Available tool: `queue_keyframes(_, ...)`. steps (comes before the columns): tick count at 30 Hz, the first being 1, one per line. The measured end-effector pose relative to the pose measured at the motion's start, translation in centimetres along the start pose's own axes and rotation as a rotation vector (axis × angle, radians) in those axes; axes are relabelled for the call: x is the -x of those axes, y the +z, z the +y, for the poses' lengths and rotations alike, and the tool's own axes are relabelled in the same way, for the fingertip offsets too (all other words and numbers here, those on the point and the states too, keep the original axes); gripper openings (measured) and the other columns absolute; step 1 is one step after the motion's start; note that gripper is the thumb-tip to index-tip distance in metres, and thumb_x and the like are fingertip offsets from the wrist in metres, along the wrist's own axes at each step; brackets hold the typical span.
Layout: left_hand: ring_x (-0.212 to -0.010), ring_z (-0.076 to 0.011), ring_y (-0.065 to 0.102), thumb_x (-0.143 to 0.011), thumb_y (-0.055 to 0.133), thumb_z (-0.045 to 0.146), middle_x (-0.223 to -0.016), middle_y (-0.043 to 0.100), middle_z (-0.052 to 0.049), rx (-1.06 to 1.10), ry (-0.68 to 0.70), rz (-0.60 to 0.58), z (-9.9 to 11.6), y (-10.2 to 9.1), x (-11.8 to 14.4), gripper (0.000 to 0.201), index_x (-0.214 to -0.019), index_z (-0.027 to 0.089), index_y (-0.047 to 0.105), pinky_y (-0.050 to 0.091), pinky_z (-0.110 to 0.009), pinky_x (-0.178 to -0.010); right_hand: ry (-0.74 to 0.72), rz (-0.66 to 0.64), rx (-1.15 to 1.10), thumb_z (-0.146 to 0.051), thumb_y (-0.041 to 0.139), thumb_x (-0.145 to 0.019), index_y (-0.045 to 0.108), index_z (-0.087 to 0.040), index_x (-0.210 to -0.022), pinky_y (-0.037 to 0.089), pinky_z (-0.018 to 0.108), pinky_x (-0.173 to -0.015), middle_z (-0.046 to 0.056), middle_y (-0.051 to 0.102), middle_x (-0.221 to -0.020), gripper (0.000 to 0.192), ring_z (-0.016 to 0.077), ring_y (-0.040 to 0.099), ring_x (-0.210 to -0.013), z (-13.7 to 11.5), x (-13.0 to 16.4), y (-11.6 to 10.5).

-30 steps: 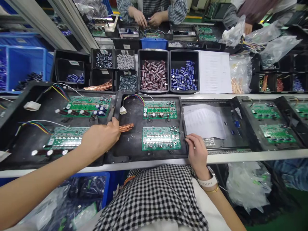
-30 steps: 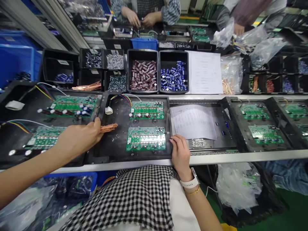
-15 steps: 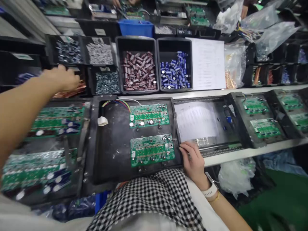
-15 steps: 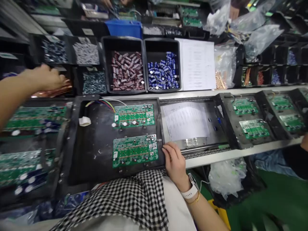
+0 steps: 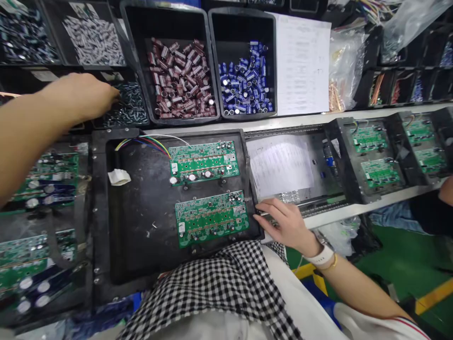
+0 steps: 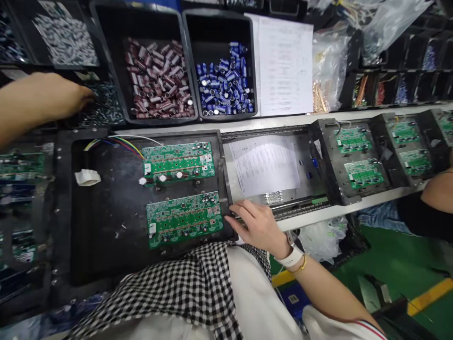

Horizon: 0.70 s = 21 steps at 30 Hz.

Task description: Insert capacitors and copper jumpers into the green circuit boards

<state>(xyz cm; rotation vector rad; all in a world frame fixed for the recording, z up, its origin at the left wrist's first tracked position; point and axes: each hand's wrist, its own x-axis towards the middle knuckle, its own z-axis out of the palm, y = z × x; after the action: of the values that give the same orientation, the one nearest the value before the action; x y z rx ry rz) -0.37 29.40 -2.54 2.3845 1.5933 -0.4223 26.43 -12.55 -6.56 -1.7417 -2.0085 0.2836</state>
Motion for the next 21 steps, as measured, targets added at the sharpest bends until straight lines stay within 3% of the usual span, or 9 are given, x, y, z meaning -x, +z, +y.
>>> queue_keyframes(1,-0.14,-0.043,0.033,-0.088,0.05,0.01,-0.131,0.062,-0.016,0.0,0.004,0.025,0.3,-0.6,0.7,0.03,-0.108,-0.005,0.067,0.025,-0.06,-0.111,-0.017,-0.03,0.027,-0.03,0.064,-0.091,0.063,-0.018,-0.115,0.055,0.028,-0.063,0.008,0.073,-0.098,0.028,0.0172,0.071,-0.08,0.2,-0.8,-0.8)
queue_keyframes(3,-0.138,-0.0259,0.041,-0.089,0.034,0.011,-0.107,0.071,-0.003,0.007,0.018,0.108,1.5,-1.6,2.5,0.038,-0.099,-0.009,0.065,0.033,-0.038,-0.112,-0.021,-0.011,0.055,-0.036,0.064,-0.092,0.062,-0.017,-0.12,0.054,0.028,-0.062,0.008,0.073,-0.102,0.034,0.0172,0.071,-0.08,0.4,-3.0,-2.2)
queue_keyframes(5,-0.115,-0.0102,0.059,-0.091,0.031,0.017,-0.089,0.072,0.004,0.19,0.033,0.199,3.9,-1.8,4.9,0.04,-0.093,-0.003,0.065,0.046,-0.017,-0.092,0.007,0.067,0.012,-0.034,0.059,-0.095,0.063,-0.019,-0.12,0.055,0.027,-0.066,0.006,0.073,-0.102,0.029,0.0159,0.07,-0.083,0.1,-5.9,-3.1)
queue_keyframes(6,-0.095,-0.0069,0.065,-0.092,0.037,0.022,-0.086,0.072,0.004,0.374,0.05,0.19,5.3,-1.6,6.2,0.039,-0.1,-0.004,0.065,0.049,-0.013,-0.078,0.017,0.107,-0.035,-0.032,0.057,-0.097,0.064,-0.021,-0.118,0.055,0.027,-0.069,0.005,0.073,-0.101,0.026,0.0149,0.07,-0.083,-0.2,-7.5,-3.2)
queue_keyframes(7,-0.077,-0.0061,0.064,-0.092,0.047,0.026,-0.085,0.073,0.001,0.598,0.067,0.129,6.9,-1.1,7.5,0.033,-0.099,0.0,0.067,0.048,-0.013,-0.066,0.017,0.151,-0.087,-0.03,0.055,-0.098,0.065,-0.022,-0.116,0.056,0.027,-0.072,0.004,0.073,-0.1,0.022,0.014,0.069,-0.083,-0.6,-9.1,-3.2)
queue_keyframes(9,-0.056,-0.0054,0.054,-0.086,0.065,0.027,-0.081,0.071,-0.004,1.044,0.074,-0.121,9.8,0.3,10.0,0.019,-0.088,0.008,0.068,0.041,-0.015,-0.052,-0.01,0.238,-0.197,-0.026,0.054,-0.098,0.068,-0.023,-0.109,0.056,0.029,-0.08,0.002,0.073,-0.098,0.018,0.0137,0.068,-0.088,-1.4,-11.9,-2.4)
queue_keyframes(12,-0.043,-0.0045,0.034,-0.086,0.064,0.026,-0.06,0.054,-0.002,1.386,0.001,-0.437,12.8,2.4,12.5,0.022,-0.068,0.015,0.059,0.022,-0.018,-0.037,-0.053,0.319,-0.298,-0.022,0.055,-0.097,0.07,-0.024,-0.104,0.056,0.031,-0.089,0.001,0.073,-0.101,0.017,0.0137,0.067,-0.097,-2.4,-14.4,-0.3)
queue_keyframes(17,-0.042,-0.0043,0.023,-0.091,0.06,0.026,-0.054,0.034,0.004,1.604,-0.106,-0.488,14.9,3.9,13.9,0.032,-0.062,0.016,0.05,0.016,-0.016,-0.035,-0.087,0.371,-0.28,-0.026,0.055,-0.098,0.07,-0.025,-0.107,0.055,0.029,-0.089,0.002,0.072,-0.104,0.017,0.0132,0.067,-0.098,-2.7,-14.4,2.4)
queue_keyframes(21,-0.047,-0.0051,0.037,-0.091,0.058,0.021,-0.06,0.046,0.0,1.649,-0.155,-0.427,16.0,4.1,14.1,0.028,-0.064,0.014,0.055,0.026,-0.015,-0.037,-0.042,0.326,-0.228,-0.028,0.052,-0.1,0.07,-0.023,-0.099,0.052,0.03,-0.085,0.002,0.072,-0.098,0.019,0.0139,0.065,-0.093,-0.8,-14.7,2.1)
